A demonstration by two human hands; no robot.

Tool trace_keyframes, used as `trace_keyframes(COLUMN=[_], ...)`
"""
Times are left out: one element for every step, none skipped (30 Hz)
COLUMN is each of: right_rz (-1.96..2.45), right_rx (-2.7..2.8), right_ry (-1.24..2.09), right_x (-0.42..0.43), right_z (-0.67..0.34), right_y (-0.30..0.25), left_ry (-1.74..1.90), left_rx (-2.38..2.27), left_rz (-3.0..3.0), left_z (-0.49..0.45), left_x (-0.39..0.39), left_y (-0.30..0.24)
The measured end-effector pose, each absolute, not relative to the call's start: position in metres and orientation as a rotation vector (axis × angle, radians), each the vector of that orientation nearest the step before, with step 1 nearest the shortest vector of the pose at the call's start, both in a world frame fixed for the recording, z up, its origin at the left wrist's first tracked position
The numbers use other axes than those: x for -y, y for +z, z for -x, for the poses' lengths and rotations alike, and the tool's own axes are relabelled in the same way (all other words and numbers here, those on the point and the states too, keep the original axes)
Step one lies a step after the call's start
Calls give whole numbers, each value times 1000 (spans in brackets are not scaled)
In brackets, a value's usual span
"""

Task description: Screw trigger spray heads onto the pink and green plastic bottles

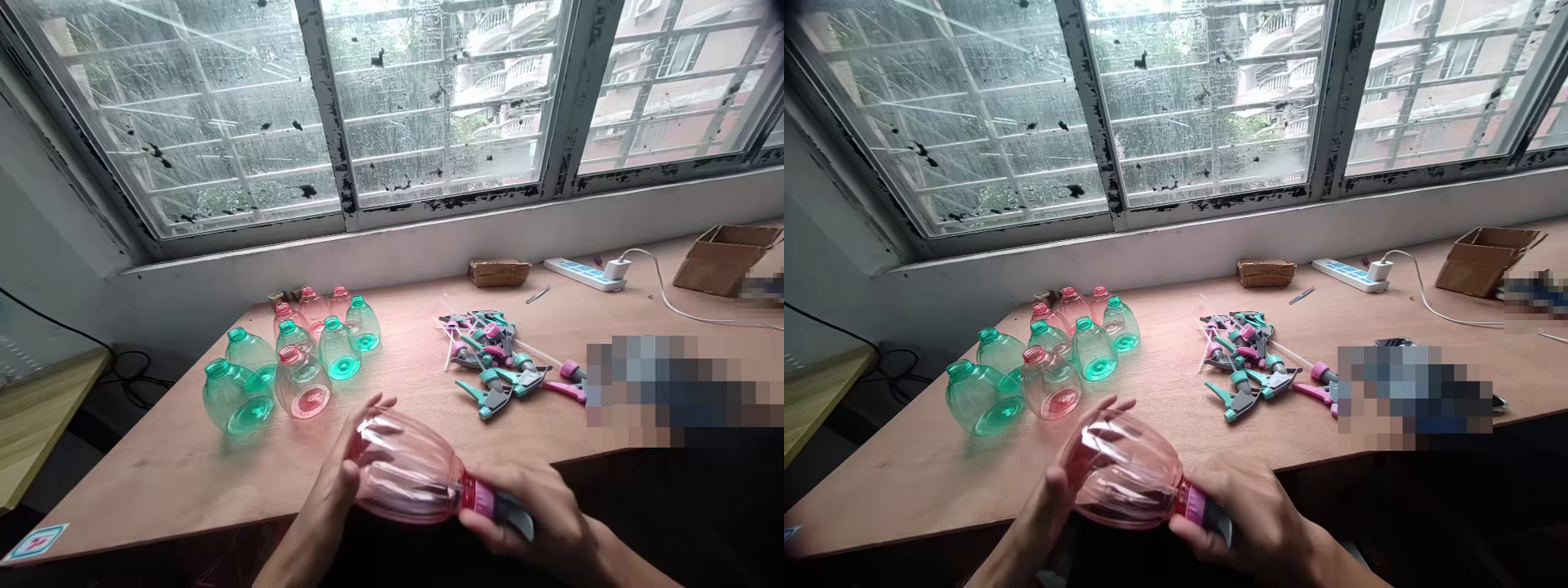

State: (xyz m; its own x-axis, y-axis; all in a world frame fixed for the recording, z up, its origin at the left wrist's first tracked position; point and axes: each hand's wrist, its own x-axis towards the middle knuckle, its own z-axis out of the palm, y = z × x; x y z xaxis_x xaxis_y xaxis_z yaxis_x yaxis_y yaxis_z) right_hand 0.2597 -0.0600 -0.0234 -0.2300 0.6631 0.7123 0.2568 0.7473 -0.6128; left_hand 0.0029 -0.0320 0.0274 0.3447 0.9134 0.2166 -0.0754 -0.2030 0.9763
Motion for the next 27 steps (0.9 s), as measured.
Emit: trace_keyframes(right_rz=[690,708,757,810,840,841,819,790,771,779,806,844,866,862,836,789,734,688,667,681,716,762,811,841,844,821,784], right_rx=[1833,1809,1730,1600,1441,1284,1160,1090,1078,1110,1181,1279,1393,1513,1634,1742,1827,1881,1895,1869,1812,1736,1649,1562,1481,1405,1336], right_ry=[474,590,786,1037,1298,1530,1701,1799,1819,1765,1639,1452,1231,1012,825,689,601,551,518,498,502,542,620,732,864,999,1125], right_x=[60,60,60,58,56,54,52,51,50,50,51,52,53,55,56,56,56,56,56,55,55,54,54,53,53,52,51], right_z=[-259,-258,-256,-253,-251,-250,-249,-248,-249,-250,-252,-254,-256,-258,-260,-261,-261,-260,-257,-254,-250,-245,-239,-234,-229,-224,-220], right_y=[-22,-20,-18,-15,-12,-10,-7,-6,-5,-5,-6,-8,-10,-13,-16,-19,-21,-24,-26,-27,-27,-26,-25,-23,-21,-19,-17], left_ry=[1058,1041,1047,1068,1096,1120,1135,1137,1130,1116,1092,1069,1058,1057,1064,1078,1098,1119,1140,1172,1223,1283,1342,1397,1449,1492,1524], left_rx=[-853,-913,-972,-1024,-1062,-1075,-1063,-1038,-1012,-988,-964,-937,-909,-887,-881,-895,-931,-982,-1037,-1081,-1115,-1143,-1171,-1196,-1215,-1228,-1234], left_rz=[-1425,-1402,-1414,-1458,-1524,-1597,-1660,-1701,-1715,-1698,-1653,-1591,-1520,-1449,-1383,-1322,-1265,-1212,-1168,-1141,-1137,-1157,-1198,-1253,-1309,-1357,-1392], left_z=[-4,-5,-6,-6,-6,-5,-4,-3,-2,-1,0,-1,-2,-5,-8,-12,-16,-20,-23,-26,-27,-28,-28,-27,-26,-25,-24], left_x=[34,37,41,45,50,54,57,60,61,61,59,57,54,51,49,47,46,46,47,48,50,52,53,55,56,56,57], left_y=[27,27,28,29,31,33,34,36,38,39,40,41,41,40,39,38,37,35,34,34,34,34,35,37,38,39,40])
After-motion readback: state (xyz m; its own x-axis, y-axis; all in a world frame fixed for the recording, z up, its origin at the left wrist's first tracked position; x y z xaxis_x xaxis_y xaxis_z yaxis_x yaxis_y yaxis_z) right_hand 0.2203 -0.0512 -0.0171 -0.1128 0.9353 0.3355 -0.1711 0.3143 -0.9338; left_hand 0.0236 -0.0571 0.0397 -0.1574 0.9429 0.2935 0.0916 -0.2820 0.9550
